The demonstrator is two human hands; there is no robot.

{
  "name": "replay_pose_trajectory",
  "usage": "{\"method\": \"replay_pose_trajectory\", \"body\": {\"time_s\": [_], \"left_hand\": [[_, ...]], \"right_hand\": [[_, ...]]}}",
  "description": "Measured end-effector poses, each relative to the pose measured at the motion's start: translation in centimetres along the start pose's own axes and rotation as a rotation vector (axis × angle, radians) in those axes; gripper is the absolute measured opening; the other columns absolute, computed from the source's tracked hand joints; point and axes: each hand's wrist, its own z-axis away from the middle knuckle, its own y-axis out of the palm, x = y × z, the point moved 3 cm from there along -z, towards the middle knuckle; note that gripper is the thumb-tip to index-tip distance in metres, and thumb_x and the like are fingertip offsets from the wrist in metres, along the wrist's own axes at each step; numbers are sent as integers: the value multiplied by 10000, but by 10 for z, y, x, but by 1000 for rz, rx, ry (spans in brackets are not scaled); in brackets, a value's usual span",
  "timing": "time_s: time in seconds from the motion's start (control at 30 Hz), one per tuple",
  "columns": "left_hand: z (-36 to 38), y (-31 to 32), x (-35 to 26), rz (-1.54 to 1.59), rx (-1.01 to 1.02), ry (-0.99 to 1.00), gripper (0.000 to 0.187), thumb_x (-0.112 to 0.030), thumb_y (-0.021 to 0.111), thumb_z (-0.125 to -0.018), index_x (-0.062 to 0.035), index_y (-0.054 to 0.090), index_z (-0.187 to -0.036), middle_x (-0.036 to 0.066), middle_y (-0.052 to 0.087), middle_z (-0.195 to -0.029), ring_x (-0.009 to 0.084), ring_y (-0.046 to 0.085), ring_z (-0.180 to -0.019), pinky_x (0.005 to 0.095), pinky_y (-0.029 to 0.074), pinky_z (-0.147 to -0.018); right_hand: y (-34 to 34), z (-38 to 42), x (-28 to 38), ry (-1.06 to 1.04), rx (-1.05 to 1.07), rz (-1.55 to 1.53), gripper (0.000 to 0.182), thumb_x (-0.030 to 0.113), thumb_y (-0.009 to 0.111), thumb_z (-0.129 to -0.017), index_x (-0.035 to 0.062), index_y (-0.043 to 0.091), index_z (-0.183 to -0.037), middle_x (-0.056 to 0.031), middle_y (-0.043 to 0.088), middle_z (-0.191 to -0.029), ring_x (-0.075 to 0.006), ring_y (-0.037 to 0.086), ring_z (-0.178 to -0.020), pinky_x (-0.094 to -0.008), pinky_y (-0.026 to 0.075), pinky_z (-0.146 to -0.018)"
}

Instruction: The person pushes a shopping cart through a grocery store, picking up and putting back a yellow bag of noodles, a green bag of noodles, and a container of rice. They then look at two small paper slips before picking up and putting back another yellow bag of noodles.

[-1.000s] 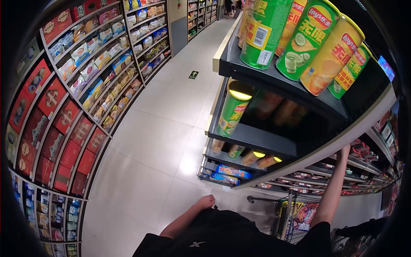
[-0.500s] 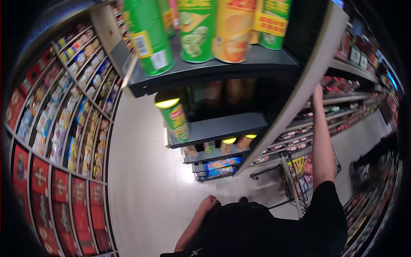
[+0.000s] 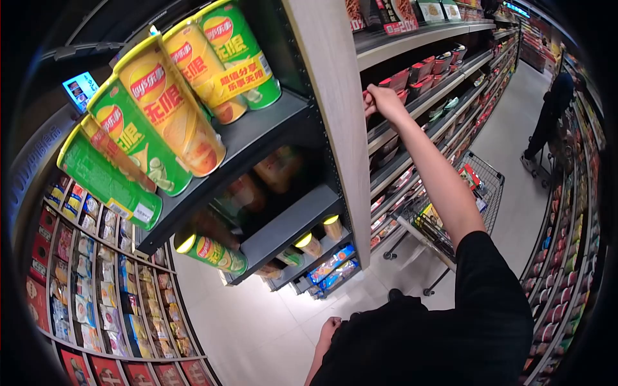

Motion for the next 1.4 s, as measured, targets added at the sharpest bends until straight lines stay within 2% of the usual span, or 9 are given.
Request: {"method": "replay_pose_trajectory", "body": {"time_s": [0.17, 0.23, 0.33, 0.57, 0.67, 0.9, 0.97, 1.1, 1.4], "left_hand": [[-12, -7, 0, 35, 30, 1, 325, -210, 633, -1018, 15, 674, -1249, 146, 770, -1021, 244, 749, -918, 366, 586, -861], [-21, -14, -8, 123, 53, -49, 319, -187, 624, -1021, 22, 660, -1260, 142, 770, -1024, 230, 753, -911, 356, 592, -849], [-25, -26, -44, 111, 73, -11, 302, -159, 603, -1062, 54, 636, -1274, 141, 749, -1028, 218, 764, -998, 339, 603, -857], [-58, -6, -195, -55, 387, 206, 280, -159, 597, -1075, 49, 622, -1261, 92, 700, -1116, 185, 736, -1003, 306, 570, -904], [-85, 34, -256, -171, 516, 339, 218, -153, 601, -1063, 17, 638, -1195, 51, 702, -1017, 148, 706, -931, 295, 553, -859], [-125, 153, -386, -361, 563, 635, 154, -160, 615, -1041, -19, 664, -1076, 96, 711, -941, 181, 664, -854, 346, 537, -791], [-133, 175, -398, -469, 568, 712, 182, -158, 628, -1027, 12, 692, -1017, 190, 721, -948, 320, 681, -831, 394, 544, -787], [-147, 215, -402, -468, 642, 671, 208, -147, 695, -989, 12, 668, -1121, 167, 717, -1006, 245, 682, -888, 378, 552, -796], [-146, 254, -407, -315, 736, 814, 234, -148, 742, -956, 3, 627, -1093, 158, 634, -1017, 278, 650, -912, 382, 548, -812]], "right_hand": [[-35, 94, -27, -149, -31, -52, 474, 357, 494, -1145, 33, 589, -811, -85, 674, -722, -168, 660, -604, -290, 528, -624], [-53, 164, -49, -128, -19, 250, 484, 327, 507, -1144, 33, 577, -766, -62, 649, -696, -134, 627, -589, -304, 495, -602], [-101, 258, -115, -229, 178, 982, 389, 345, 666, -1003, 32, 641, -774, -173, 659, -750, -421, 651, -758, -510, 517, -769], [-204, 431, -235, 287, 281, 1174, 452, 478, 814, -850, 69, 630, -911, -168, 673, -860, -385, 688, -873, -504, 517, -794], [-228, 449, -252, 460, 88, 1113, 493, 518, 830, -813, 75, 644, -926, -163, 702, -847, -387, 705, -811, -517, 545, -717], [-231, 459, -274, 275, -3, 1061, 560, 601, 730, -899, 57, 597, -911, -175, 681, -801, -421, 689, -741, -536, 535, -646], [-227, 461, -262, 189, -73, 1044, 538, 528, 754, -900, 31, 577, -1008, -187, 692, -812, -412, 706, -715, -513, 557, -633], [-229, 460, -262, 240, -68, 1031, 568, 576, 733, -910, 51, 530, -984, -169, 682, -811, -416, 709, -721, -529, 557, -648], [-231, 446, -270, 393, -18, 1033, 640, 660, 672, -923, 44, 539, -1037, -218, 726, -903, -463, 715, -777, -566, 561, -680]]}}
